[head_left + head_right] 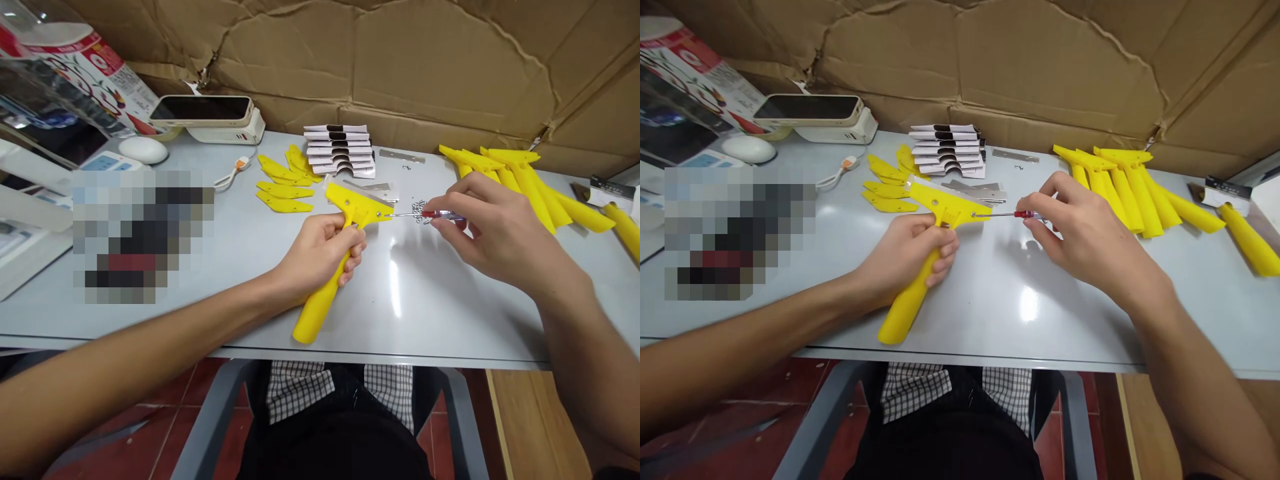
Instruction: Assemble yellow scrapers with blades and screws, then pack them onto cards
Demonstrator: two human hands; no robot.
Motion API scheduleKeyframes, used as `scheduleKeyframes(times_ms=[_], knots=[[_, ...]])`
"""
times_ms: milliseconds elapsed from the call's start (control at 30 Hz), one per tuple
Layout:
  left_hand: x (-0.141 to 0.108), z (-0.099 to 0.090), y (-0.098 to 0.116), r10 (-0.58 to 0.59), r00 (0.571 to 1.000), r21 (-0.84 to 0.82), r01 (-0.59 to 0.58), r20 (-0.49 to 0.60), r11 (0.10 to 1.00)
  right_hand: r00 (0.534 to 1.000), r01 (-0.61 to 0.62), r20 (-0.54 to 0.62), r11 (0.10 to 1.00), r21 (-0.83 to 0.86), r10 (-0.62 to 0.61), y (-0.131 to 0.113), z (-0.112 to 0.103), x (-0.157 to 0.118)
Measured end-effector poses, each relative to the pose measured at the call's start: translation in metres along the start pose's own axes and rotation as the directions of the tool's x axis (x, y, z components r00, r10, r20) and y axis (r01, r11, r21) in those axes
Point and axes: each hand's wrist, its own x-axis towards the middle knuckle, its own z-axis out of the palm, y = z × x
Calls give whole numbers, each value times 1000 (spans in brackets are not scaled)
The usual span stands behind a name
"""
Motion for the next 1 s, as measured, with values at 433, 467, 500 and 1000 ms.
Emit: scheduleKeyframes(times_ms=[433, 467, 500, 1000], knots=[[1, 0, -2, 1, 1000, 28, -2, 27, 1000, 993, 78, -78, 992, -103, -87, 2, 4, 0], [1, 0, -2, 1, 1000, 29, -2, 27, 1000, 993, 82, -78, 992, -100, -90, 2, 3, 0], [1, 0, -2, 2, 1000, 31, -3, 28, 1000, 994, 81, -69, 992, -97, -88, 1, 3, 0], [1, 0, -3, 10, 1000, 31, -11, 24, 999, 991, 101, -77, 990, -96, -109, -1, 2, 1]])
